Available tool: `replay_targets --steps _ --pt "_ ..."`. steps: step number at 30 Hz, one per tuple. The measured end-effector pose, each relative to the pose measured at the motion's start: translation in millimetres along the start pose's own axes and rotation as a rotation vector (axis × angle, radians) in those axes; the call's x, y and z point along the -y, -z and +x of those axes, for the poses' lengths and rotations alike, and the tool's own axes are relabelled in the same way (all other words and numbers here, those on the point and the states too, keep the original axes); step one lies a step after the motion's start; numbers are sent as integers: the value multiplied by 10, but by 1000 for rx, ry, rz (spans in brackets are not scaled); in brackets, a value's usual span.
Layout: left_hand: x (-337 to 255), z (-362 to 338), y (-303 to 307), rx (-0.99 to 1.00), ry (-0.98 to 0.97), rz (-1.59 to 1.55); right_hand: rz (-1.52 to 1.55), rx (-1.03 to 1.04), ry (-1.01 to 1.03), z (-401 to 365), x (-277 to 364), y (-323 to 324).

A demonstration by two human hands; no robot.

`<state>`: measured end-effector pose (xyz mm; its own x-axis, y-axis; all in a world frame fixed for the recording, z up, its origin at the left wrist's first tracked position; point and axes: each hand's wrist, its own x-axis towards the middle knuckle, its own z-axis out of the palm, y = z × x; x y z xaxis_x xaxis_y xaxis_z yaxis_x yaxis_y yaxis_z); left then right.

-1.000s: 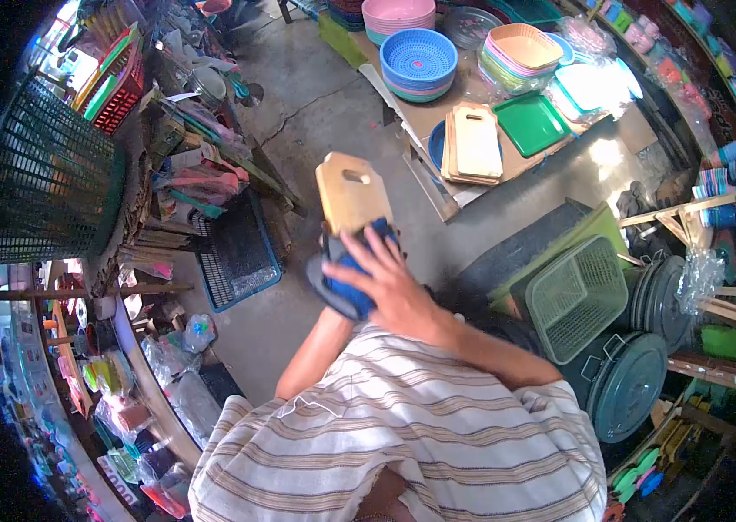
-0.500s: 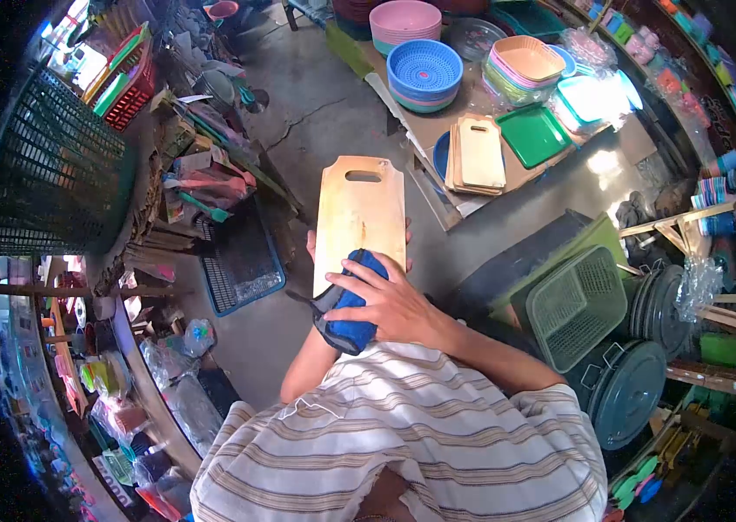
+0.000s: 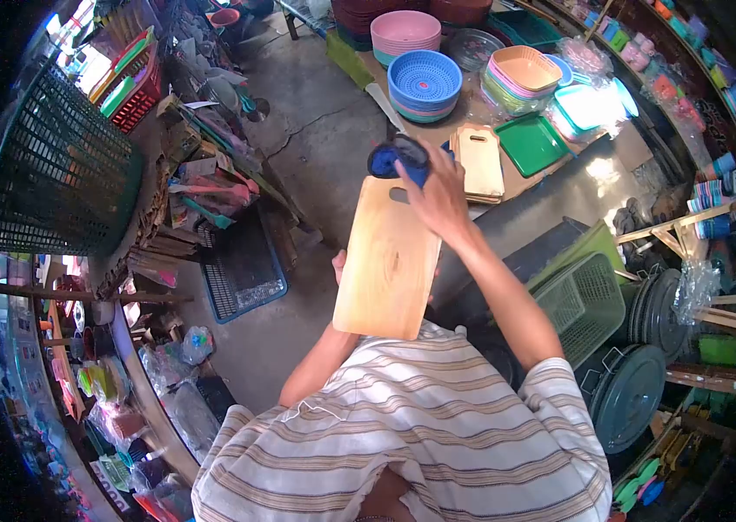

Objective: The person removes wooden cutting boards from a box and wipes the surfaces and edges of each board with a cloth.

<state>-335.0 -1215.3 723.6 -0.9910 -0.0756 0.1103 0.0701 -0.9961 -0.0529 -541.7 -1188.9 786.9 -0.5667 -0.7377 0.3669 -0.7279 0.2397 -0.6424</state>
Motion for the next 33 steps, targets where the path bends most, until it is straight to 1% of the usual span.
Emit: replay_targets --steps 1,2,3,5,6,7,8,9,11,13,14,15,17,18,19,21,22,24,25,26,27,28,29,31,32,33 --pt "11 0 47 30 8 18 -44 -62 -20 1 106 -27" --pt "24 -5 96 59 17 36 -206 -16 51 -101 228 -32" --pt "3 -28 151 61 21 37 -214 74 121 -207 307 -56" --pt "-65 -98 221 88 -155 36 -219 165 164 -494 566 -20" --pt "-51 -73 103 -302 -402 406 -206 245 200 -668 612 -46" --pt "-63 -87 107 -301 -401 409 -193 325 236 -835 628 -87" --pt "-62 -122 132 -283 -393 375 -199 333 276 -985 612 -133" --pt "-57 -147 145 -265 -384 341 -203 309 301 -1022 645 -110" --pt "-77 -96 191 -240 -373 309 -181 279 258 -895 598 -18" --pt "-59 -67 222 -231 -268 309 -164 133 214 -616 485 18" --pt "-88 -91 289 -42 -57 143 -211 66 172 -425 513 127" --pt "-71 -85 266 -42 -53 145 -186 -43 160 -233 428 159" --pt "-30 -58 190 -110 -3 230 88 7 -67 97 277 236" --pt "-69 -62 284 -78 49 303 218 165 -203 204 313 331" --pt "-89 -78 397 -74 55 307 217 157 -203 179 389 360" --pt "-85 -115 513 -97 48 249 -164 122 372 -22 666 329" --pt "-64 -157 515 -93 52 249 -229 102 428 -147 827 344" --pt "-49 -203 296 -248 -123 298 -80 43 434 -195 829 262" --pt "-73 -202 209 -246 -123 299 -33 24 433 -172 803 265" --pt "-84 -223 133 -222 -84 303 -30 28 432 -118 780 275" --pt "-82 -254 98 -203 -46 304 -12 -22 395 -24 751 285" --pt "-81 -226 51 -113 -14 253 5 -73 358 68 712 288" --pt "-55 -203 -11 -115 -16 252 9 -80 344 164 662 296" --pt "18 -118 -312 -99 -95 162 140 -58 150 234 537 233" --pt "-43 -141 -255 -78 -85 228 141 -57 152 209 496 192" --pt "-39 -142 -301 -79 -87 230 138 -93 155 165 468 151"
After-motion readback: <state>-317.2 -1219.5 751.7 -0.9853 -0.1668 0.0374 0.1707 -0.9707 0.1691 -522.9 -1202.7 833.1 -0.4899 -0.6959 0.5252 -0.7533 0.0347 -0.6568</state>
